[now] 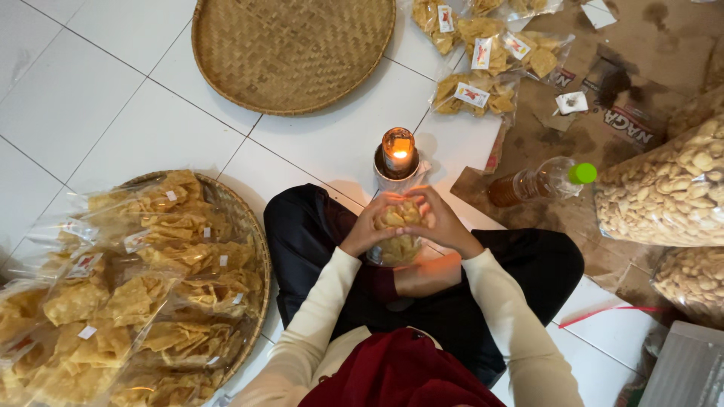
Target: The person seals plastic bags of chips by holding the bag opening over a small flame to melt and fuse the plastic.
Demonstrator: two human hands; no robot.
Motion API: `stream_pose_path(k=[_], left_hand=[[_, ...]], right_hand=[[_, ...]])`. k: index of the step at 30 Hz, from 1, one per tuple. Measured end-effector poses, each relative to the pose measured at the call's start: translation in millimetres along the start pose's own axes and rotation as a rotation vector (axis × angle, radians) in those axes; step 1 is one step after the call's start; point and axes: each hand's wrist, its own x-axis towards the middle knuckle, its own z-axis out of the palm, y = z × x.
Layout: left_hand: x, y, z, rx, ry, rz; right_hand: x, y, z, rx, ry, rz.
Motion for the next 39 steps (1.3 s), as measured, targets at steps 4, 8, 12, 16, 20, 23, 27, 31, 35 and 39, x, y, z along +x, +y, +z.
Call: stream_pose_path(k=[4,8,12,16,20,23,27,31,35,39], left_hand=[[8,8,0,0.155,0.019,0.064],[9,30,11,0.077,0.202,-0.086],[9,52,13,0.225,0.311,0.012],[10,54,18,0.331,0.385,0.064],[6,54,18,0.435,0.362,0.134],[3,47,20,0.37,0.411,0.085],[2,37,21,0.27,0.472,0.064],[-1,24,23,0.145,0.527,0.064],[-1,11,21,-0.15,0.615,-0.041],[-3,1,20,-0.261,0.61,-0.084]], right_hand=[[23,7,-10,-0.09,-0.052,0.027],[35,21,-19,-0.086,-0.109,0.041],[24,29,-19,0.005,-0.095,0.063],[14,17,-14,-0.035,-0.034,-0.055],[17,3,-16,0.077,-0.083,-0.144],[17,-5,-20,0.133,-0.151,-0.133],[15,-4,-17,-0.033,-0.134,-0.093],[10,9,-9,0.08,-0.049,0.0],[4,13,2,0.622,0.03,0.022],[3,9,3,0.84,0.097,0.117]])
